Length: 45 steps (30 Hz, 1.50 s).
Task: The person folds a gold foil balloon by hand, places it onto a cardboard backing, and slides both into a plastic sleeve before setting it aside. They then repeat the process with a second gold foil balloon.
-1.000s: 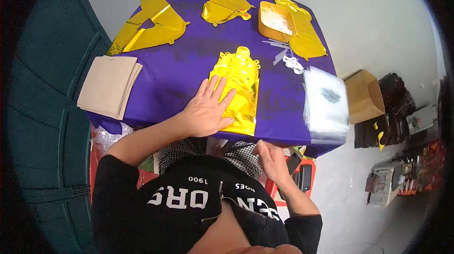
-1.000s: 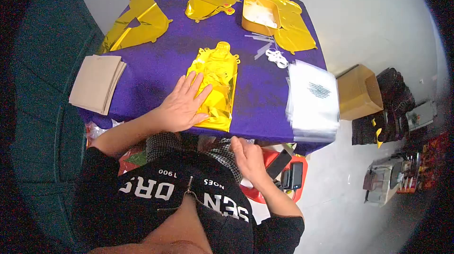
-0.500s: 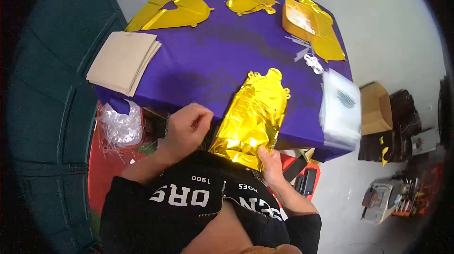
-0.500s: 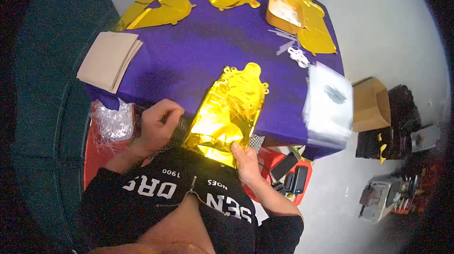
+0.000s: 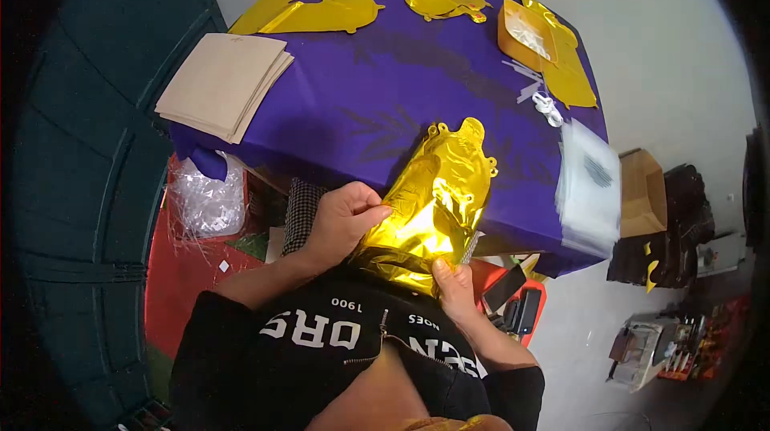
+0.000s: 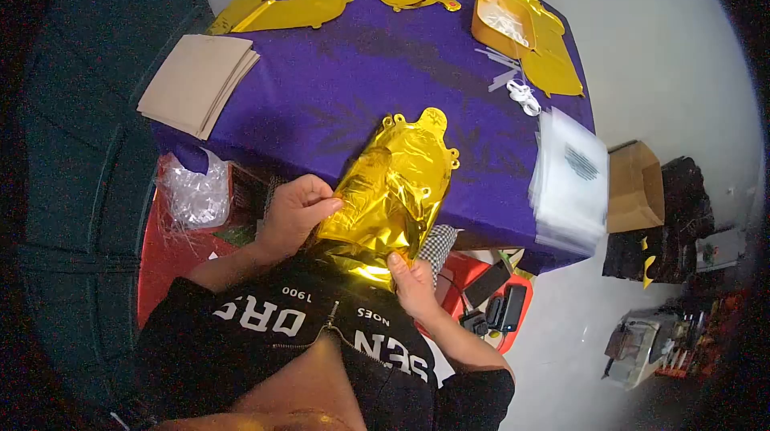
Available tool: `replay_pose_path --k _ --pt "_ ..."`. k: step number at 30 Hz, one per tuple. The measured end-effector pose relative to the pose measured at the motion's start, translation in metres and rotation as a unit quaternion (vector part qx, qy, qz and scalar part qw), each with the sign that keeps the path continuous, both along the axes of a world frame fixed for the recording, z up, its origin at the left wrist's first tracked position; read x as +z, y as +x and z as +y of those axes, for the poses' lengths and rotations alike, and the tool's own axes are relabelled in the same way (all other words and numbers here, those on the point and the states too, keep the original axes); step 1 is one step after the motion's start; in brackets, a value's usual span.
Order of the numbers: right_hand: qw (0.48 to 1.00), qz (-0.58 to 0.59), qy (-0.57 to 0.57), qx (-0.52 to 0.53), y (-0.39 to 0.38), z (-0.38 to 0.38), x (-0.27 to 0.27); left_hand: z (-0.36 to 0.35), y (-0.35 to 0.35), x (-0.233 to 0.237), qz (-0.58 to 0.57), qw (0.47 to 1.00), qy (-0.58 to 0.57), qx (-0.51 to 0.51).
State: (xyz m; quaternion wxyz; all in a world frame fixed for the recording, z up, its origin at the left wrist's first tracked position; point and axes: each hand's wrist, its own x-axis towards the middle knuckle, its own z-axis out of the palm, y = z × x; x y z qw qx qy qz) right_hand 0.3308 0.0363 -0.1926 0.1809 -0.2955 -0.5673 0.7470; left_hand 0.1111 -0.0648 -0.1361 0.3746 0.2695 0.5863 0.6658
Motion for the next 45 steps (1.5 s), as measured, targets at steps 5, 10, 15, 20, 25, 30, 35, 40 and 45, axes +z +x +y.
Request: replay_pose_path --k 5,10,15,20,25,30,35,40,45 --pt "1.000 0.012 -0.018 0.000 -0.013 -0.007 0.031 0.001 0.000 0.003 0.001 1.000 -0.006 0.004" --pt "0.999 0.024 -0.019 0.015 -0.012 -0.005 -0.001 0.000 0.000 -0.004 0.039 0.999 -0.010 0.026" --pt "0.999 0.025 -0.022 0.016 -0.013 -0.005 -0.009 -0.004 0.000 -0.002 0.005 0.999 -0.012 0.051" --pt "0.998 0.020 -0.035 0.041 -0.026 -0.010 0.027 -0.009 -0.002 0.000 -0.215 0.976 -0.004 -0.043" --pt "0.989 -0.050 0.018 0.135 -0.022 0.025 0.022 -0.013 -0.006 -0.009 -0.230 0.971 -0.006 -0.062" --pt "0.999 0.022 0.000 0.049 -0.040 0.029 0.033 -0.011 -0.008 -0.017 -0.229 0.971 -0.002 -0.067" --pt "0.999 0.039 0.009 0.031 -0.047 0.028 0.030 -0.010 -0.008 -0.017 -0.229 0.972 0.004 -0.056" --pt "0.997 0.053 -0.021 0.049 -0.048 0.032 0.037 -0.012 -0.009 -0.015 -0.224 0.973 -0.005 -0.054" --pt "0.998 0.033 0.000 0.057 -0.048 0.040 0.023 -0.009 -0.011 -0.010 -0.210 0.976 -0.016 -0.049"
